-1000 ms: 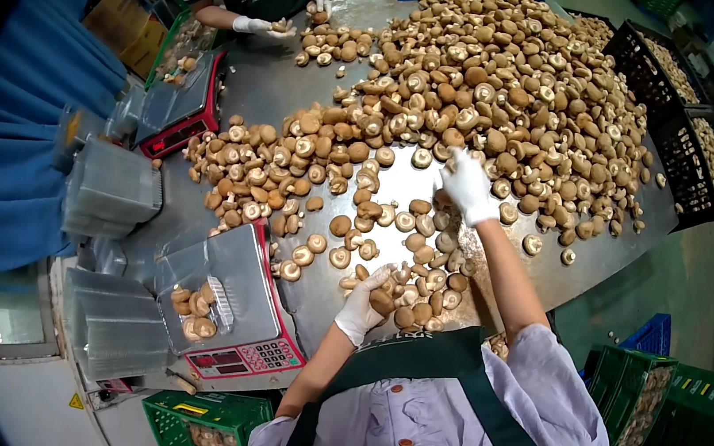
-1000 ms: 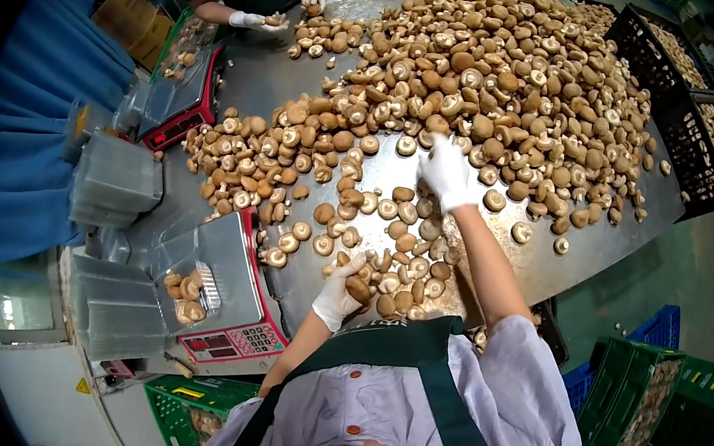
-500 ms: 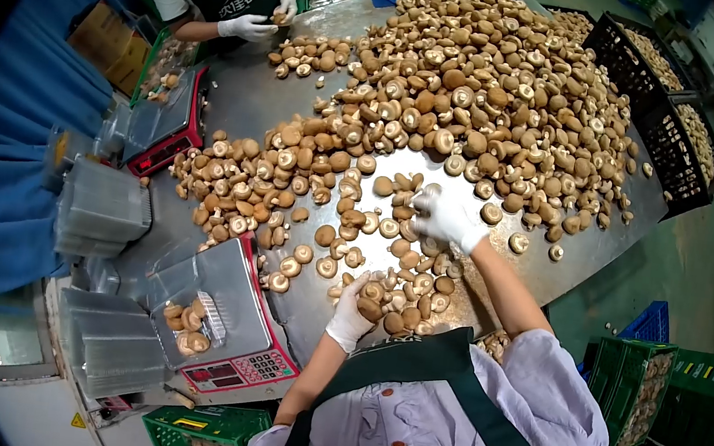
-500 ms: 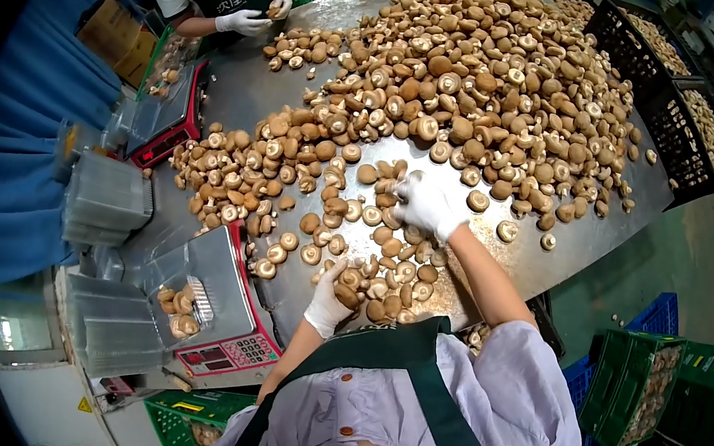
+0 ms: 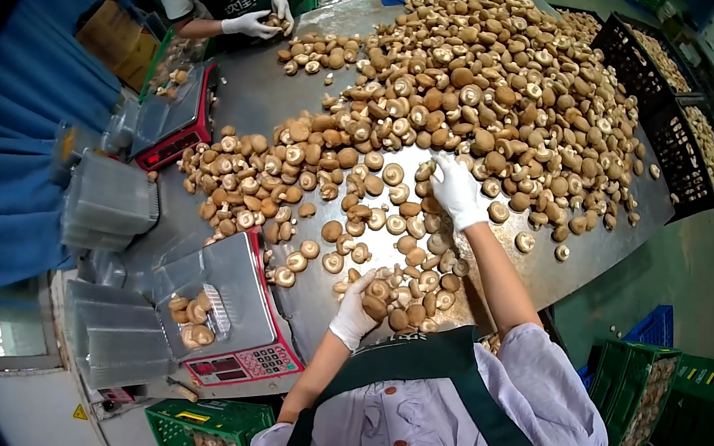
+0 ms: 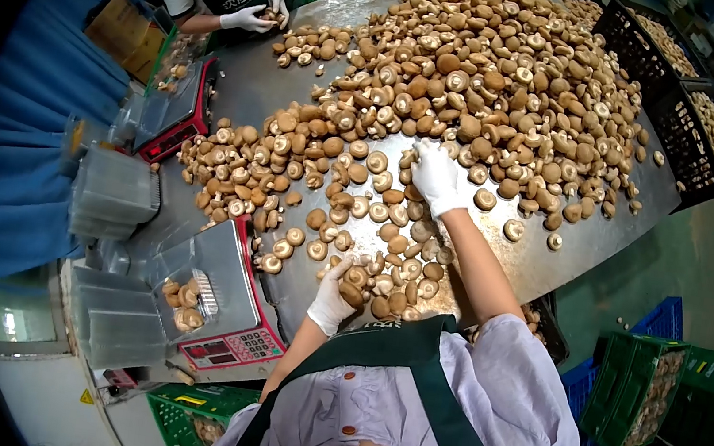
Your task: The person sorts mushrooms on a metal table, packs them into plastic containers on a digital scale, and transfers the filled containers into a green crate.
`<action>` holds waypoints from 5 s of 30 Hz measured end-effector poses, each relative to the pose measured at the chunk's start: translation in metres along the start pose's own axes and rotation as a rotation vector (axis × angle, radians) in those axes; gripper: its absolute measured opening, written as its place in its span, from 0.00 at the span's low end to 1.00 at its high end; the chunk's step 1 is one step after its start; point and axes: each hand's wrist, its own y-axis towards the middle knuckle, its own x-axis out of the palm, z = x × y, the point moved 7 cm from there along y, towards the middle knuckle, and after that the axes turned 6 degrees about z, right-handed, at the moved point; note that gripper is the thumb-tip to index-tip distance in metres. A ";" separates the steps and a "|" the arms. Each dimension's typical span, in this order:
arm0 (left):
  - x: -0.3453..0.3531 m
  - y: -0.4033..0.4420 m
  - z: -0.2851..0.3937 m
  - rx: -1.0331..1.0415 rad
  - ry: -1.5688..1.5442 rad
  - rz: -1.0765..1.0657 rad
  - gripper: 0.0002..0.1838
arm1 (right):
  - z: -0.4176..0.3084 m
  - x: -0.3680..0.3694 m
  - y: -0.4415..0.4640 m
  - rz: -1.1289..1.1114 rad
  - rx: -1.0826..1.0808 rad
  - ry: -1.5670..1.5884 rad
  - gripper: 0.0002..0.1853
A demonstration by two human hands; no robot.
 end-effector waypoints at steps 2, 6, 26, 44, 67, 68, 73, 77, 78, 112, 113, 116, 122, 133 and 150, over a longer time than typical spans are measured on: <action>0.005 -0.007 0.002 0.012 0.004 0.094 0.17 | 0.004 0.029 0.011 -0.108 0.010 0.004 0.16; 0.004 -0.007 0.004 0.031 0.017 0.094 0.17 | 0.004 0.065 0.015 -0.253 -0.091 -0.124 0.12; -0.016 0.001 0.014 0.109 -0.111 -0.022 0.29 | -0.045 0.097 0.018 -0.281 -0.080 0.056 0.17; 0.021 -0.023 0.047 0.224 -0.404 -0.613 0.25 | -0.088 0.064 -0.005 -0.613 0.003 0.249 0.19; 0.037 -0.052 0.058 0.967 0.996 -0.200 0.33 | -0.130 0.005 -0.091 -0.857 0.169 1.495 0.35; 0.034 -0.051 0.058 0.926 0.937 -0.192 0.33 | -0.126 0.007 -0.092 -0.859 0.164 1.495 0.35; -0.002 -0.012 0.038 0.254 -0.228 -0.361 0.29 | -0.126 -0.006 -0.096 -0.879 0.295 1.446 0.31; 0.000 -0.023 0.050 0.279 -0.418 -0.484 0.27 | -0.109 0.008 -0.099 -0.790 0.294 1.337 0.23; -0.009 -0.034 0.064 0.580 0.025 -0.166 0.26 | -0.107 0.009 -0.097 -0.765 0.263 1.294 0.22; -0.188 -0.354 0.221 1.595 0.398 1.076 0.28 | -0.077 0.006 -0.098 -0.769 0.274 1.114 0.19; -0.190 -0.359 0.221 1.578 0.411 1.103 0.27 | -0.076 0.007 -0.099 -0.770 0.278 1.115 0.19; -0.184 -0.367 0.220 1.527 0.546 1.120 0.23 | -0.081 0.005 -0.099 -0.793 0.294 1.126 0.18; -0.165 -0.339 0.227 1.461 0.917 1.149 0.18 | -0.093 0.004 -0.098 -0.824 0.285 1.067 0.16; -0.136 -0.291 0.212 1.319 1.610 1.641 0.14 | -0.089 0.005 -0.090 -0.836 0.239 0.914 0.14; -0.010 -0.186 0.139 1.625 1.293 0.921 0.16 | -0.152 0.150 0.034 -0.447 -0.345 -0.043 0.35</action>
